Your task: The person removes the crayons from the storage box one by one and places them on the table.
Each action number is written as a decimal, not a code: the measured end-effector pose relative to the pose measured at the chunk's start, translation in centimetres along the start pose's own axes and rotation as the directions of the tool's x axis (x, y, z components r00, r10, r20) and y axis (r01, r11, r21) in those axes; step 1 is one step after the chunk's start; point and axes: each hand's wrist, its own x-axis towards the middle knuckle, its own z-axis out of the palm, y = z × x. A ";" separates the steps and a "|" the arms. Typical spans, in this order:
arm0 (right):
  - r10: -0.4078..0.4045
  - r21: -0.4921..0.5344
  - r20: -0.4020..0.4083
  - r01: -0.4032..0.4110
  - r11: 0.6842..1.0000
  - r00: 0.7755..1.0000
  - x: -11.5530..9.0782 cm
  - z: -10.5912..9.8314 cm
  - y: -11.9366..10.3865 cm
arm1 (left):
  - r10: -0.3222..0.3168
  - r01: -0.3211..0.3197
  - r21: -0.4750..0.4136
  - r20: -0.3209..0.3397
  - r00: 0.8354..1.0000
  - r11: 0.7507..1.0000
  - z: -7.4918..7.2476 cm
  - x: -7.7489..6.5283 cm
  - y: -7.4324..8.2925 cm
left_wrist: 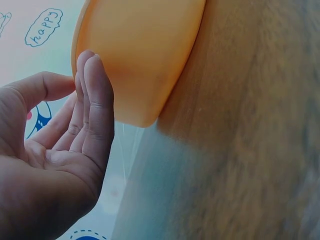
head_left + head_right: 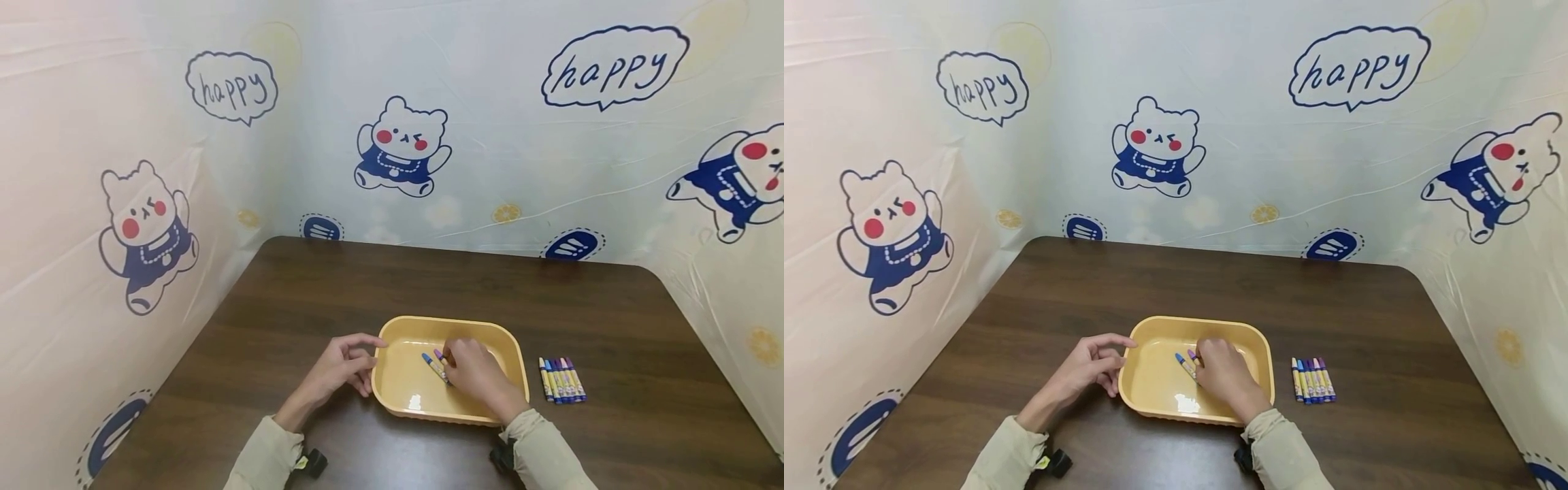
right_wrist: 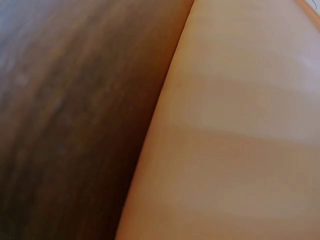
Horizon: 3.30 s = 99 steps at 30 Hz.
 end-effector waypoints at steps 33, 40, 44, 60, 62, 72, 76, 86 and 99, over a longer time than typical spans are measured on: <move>-0.054 -0.004 0.000 0.054 0.999 0.999 -0.3 -0.7 -0.2 | 0.004 -0.004 -0.008 -0.001 1.000 1.000 0.2 0.0 0.0; -0.047 -0.003 -0.010 0.047 0.999 0.999 -0.3 -1.2 -0.1 | 0.002 -0.002 -0.003 0.001 1.000 1.000 0.2 0.1 0.1; -0.029 0.006 0.000 0.029 1.000 1.000 -0.4 -1.7 -0.3 | -0.001 0.001 0.000 0.002 1.000 1.000 0.2 0.1 0.1; -0.035 0.078 -0.037 0.037 0.996 0.999 -0.6 -4.4 -0.5 | -0.008 0.008 0.014 -0.009 1.000 1.000 0.2 -0.1 0.2; -0.053 0.094 -0.039 0.057 0.994 0.998 -0.7 -4.7 -0.5 | -0.007 0.007 0.011 -0.006 1.000 1.000 0.2 -0.1 0.2; -0.033 0.148 -0.030 0.037 0.988 0.999 -1.3 -6.8 -1.2 | -0.003 0.003 0.010 -0.002 1.000 1.000 0.1 -0.1 0.1; -0.018 0.137 -0.052 0.025 0.990 0.998 -1.6 -7.6 -1.0 | -0.002 0.002 0.010 0.001 1.000 1.000 0.1 0.0 0.1; -0.028 0.110 -0.165 0.047 0.993 0.986 -3.4 -8.5 0.7 | -0.001 0.001 -0.002 0.006 1.000 1.000 0.1 0.0 0.2; 0.014 0.165 -0.266 0.031 0.986 0.964 -5.8 -8.8 3.8 | -0.004 0.004 -0.012 0.007 1.000 1.000 0.0 0.1 0.0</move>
